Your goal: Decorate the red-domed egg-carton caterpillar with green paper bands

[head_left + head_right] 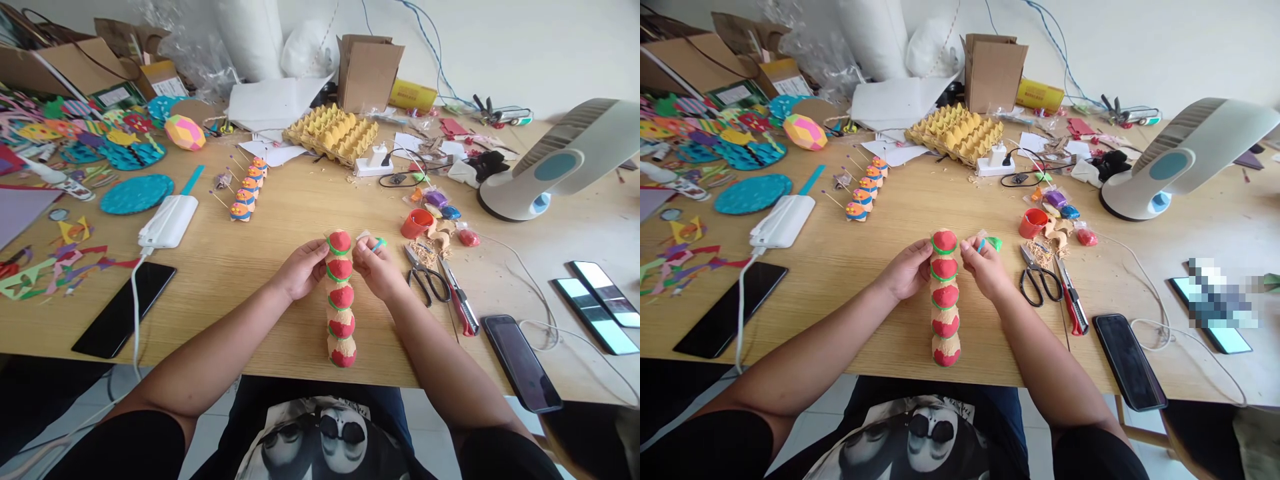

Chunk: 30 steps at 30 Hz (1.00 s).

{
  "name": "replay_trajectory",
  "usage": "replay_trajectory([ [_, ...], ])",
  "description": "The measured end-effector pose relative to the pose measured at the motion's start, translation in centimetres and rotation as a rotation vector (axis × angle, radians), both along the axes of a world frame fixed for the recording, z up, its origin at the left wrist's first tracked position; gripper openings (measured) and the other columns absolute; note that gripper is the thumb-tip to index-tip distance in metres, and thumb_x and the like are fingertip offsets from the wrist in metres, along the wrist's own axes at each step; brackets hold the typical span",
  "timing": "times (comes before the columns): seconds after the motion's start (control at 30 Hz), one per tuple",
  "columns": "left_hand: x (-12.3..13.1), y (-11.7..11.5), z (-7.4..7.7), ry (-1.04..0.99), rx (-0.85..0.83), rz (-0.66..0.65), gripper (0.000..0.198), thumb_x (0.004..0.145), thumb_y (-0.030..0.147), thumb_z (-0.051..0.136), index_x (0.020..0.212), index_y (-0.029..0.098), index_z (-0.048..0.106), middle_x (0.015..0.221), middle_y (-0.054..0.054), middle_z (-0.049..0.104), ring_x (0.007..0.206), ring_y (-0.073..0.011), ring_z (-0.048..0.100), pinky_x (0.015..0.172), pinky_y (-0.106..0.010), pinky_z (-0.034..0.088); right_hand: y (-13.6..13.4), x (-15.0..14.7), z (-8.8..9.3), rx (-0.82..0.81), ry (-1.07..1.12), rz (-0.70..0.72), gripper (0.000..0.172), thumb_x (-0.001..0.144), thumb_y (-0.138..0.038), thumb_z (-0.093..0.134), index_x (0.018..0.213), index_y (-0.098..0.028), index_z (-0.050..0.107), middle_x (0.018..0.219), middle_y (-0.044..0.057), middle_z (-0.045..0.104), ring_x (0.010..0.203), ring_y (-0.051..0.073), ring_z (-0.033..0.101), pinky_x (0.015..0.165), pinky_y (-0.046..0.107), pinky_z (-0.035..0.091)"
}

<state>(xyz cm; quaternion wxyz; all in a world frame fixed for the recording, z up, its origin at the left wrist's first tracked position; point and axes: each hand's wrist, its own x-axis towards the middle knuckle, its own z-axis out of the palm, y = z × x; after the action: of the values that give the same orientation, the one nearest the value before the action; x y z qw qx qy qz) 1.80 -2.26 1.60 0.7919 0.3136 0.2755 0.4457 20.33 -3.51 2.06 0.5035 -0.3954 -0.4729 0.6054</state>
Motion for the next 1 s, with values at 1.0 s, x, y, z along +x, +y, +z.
replay_trajectory([
  [1.0, 0.0, -0.4, -0.1, 0.049, 0.074, 0.045, 0.033, 0.071, 0.044, 0.088, 0.087, 0.017, 0.076, 0.081, -0.003, 0.073, 0.071, -0.0143, 0.066, 0.065, -0.026, 0.052, 0.0, -0.4, -1.3, -0.031, 0.165, 0.060, 0.040, 0.069, -0.051, 0.089, 0.086, -0.022, 0.067, 0.070, -0.004, 0.058, 0.062, 0.011, 0.048, 0.061, 0.027, 0.042],
])
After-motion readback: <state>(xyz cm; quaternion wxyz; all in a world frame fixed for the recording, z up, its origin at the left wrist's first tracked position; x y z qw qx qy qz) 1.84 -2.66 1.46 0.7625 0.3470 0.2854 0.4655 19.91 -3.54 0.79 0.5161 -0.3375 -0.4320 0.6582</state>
